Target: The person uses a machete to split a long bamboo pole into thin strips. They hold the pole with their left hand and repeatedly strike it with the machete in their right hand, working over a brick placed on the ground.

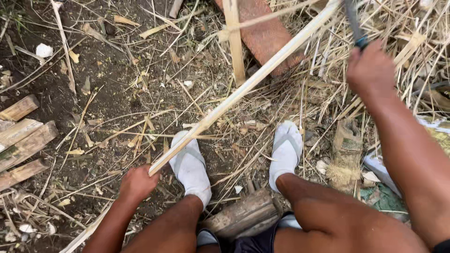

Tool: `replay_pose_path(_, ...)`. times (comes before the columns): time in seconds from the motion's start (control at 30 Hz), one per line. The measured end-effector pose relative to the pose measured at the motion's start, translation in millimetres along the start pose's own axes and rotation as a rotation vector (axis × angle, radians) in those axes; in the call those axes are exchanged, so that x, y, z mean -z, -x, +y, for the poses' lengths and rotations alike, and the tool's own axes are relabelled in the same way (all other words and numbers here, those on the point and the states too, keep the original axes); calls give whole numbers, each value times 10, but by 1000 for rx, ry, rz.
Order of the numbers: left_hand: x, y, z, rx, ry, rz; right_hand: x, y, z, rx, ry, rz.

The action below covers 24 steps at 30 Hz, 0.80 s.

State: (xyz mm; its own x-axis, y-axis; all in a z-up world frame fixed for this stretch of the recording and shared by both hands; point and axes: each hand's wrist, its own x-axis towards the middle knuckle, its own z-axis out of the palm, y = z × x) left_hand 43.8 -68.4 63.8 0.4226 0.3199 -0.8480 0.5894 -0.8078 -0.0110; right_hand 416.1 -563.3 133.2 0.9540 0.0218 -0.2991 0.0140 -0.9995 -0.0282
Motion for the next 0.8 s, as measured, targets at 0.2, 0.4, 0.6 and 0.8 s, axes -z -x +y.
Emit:
replay_pose_path(0.2, -9, -88, -59, 74, -95, -132, -459, 820, -736, 323, 306, -682)
replay_pose_path(0.4, -174, -45, -443, 83, -184, -53, -21, 88, -6, -136, -67, -186)
replay_pose_path(0.6, -372, -212, -725, 99, -156, -91, -432, 368, -256, 250, 280, -497)
replay_pose_path(0.8, -445, -133, -1332, 121, -166, -62, -210, -431, 967, -35, 145, 152)
